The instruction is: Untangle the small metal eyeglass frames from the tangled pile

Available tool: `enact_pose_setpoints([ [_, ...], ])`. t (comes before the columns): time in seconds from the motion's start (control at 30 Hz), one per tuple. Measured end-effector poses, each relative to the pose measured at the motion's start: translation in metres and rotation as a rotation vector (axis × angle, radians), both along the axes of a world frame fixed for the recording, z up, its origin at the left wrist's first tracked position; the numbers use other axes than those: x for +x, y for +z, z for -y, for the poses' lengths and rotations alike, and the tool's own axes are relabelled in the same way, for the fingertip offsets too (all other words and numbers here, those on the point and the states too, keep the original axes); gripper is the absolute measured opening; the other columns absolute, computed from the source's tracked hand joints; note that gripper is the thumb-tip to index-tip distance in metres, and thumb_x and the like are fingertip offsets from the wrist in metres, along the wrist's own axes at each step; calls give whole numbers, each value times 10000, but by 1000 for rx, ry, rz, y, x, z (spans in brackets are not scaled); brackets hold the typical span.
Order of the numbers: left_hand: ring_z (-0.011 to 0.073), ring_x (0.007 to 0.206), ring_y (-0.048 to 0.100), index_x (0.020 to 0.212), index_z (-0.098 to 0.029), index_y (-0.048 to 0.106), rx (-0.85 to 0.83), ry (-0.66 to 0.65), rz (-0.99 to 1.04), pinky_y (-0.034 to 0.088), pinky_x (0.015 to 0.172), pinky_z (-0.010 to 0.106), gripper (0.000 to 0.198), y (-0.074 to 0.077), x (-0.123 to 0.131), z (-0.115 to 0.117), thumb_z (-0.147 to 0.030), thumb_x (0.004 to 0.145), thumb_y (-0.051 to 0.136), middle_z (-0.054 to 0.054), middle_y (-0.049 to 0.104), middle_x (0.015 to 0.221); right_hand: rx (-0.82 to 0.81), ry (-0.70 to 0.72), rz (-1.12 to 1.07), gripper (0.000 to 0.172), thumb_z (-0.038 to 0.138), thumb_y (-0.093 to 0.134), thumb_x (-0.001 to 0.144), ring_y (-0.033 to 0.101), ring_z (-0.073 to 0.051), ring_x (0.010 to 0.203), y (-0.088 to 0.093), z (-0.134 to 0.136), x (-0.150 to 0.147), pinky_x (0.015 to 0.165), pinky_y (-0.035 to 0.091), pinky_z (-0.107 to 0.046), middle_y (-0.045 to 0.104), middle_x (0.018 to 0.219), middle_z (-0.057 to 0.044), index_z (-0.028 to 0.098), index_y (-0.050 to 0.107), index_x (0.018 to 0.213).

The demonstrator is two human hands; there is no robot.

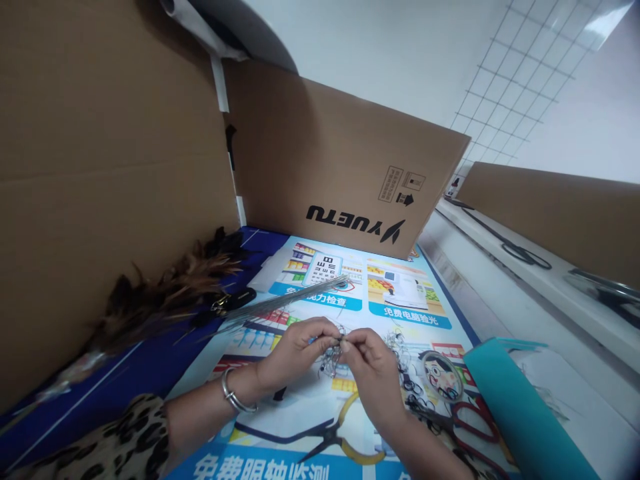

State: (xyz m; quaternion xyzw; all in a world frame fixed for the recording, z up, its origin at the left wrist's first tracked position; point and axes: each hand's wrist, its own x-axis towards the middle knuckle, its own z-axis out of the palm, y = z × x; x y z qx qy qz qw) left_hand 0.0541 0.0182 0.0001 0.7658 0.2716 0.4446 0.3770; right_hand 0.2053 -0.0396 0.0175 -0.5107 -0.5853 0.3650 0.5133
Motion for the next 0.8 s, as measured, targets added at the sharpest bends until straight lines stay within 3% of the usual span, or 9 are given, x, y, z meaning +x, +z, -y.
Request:
enact_pose_setpoints([
  [0.1, 138, 736, 549, 801, -134, 614, 45, -3, 5, 427, 703, 254, 138, 0, 1, 2, -179, 842, 489, 42, 603, 758, -52, 7, -31, 63, 233, 504, 831, 560, -139, 617, 2, 0, -1, 590, 459, -257, 564, 647, 3, 185, 535, 804],
  [0.3, 120, 694, 526, 859, -151, 589, -163, 36, 11, 429, 658, 233, 112, 3, 5, 9, -178, 832, 484, 12, 580, 752, 339, -49, 348, 95, 152, 516, 799, 565, -172, 790, 6, -1, 2, 726, 440, -294, 595, 796, -56, 176, 598, 758],
  [0.4, 108, 656, 505, 827, -154, 570, -254, 53, 45, 420, 619, 217, 103, 4, 7, 12, -190, 835, 474, -5, 557, 721, 228, -33, 308, 82, 170, 522, 802, 577, -165, 731, 8, -1, 2, 675, 446, -278, 602, 756, -43, 180, 599, 773],
  [0.57, 116, 696, 525, 820, -157, 578, -237, 89, 89, 423, 650, 223, 105, 2, 8, 14, -180, 831, 476, 3, 574, 751, -110, 34, -80, 76, 245, 530, 816, 574, -136, 560, 8, -3, 1, 583, 453, -254, 589, 582, 9, 175, 555, 802],
  [0.67, 125, 722, 539, 814, -153, 591, -194, 76, 104, 429, 676, 234, 113, 1, 8, 13, -171, 827, 481, 14, 582, 766, -184, 65, -215, 96, 258, 544, 806, 560, -126, 518, 7, -6, -1, 566, 447, -251, 582, 543, 17, 165, 540, 782],
  [0.8, 128, 710, 531, 788, -145, 604, -179, 52, 103, 428, 674, 242, 118, 2, 7, 13, -164, 815, 491, 19, 575, 747, -183, 58, -194, 63, 224, 556, 790, 530, -112, 515, 9, -5, 0, 567, 428, -238, 551, 527, 40, 174, 522, 773],
])
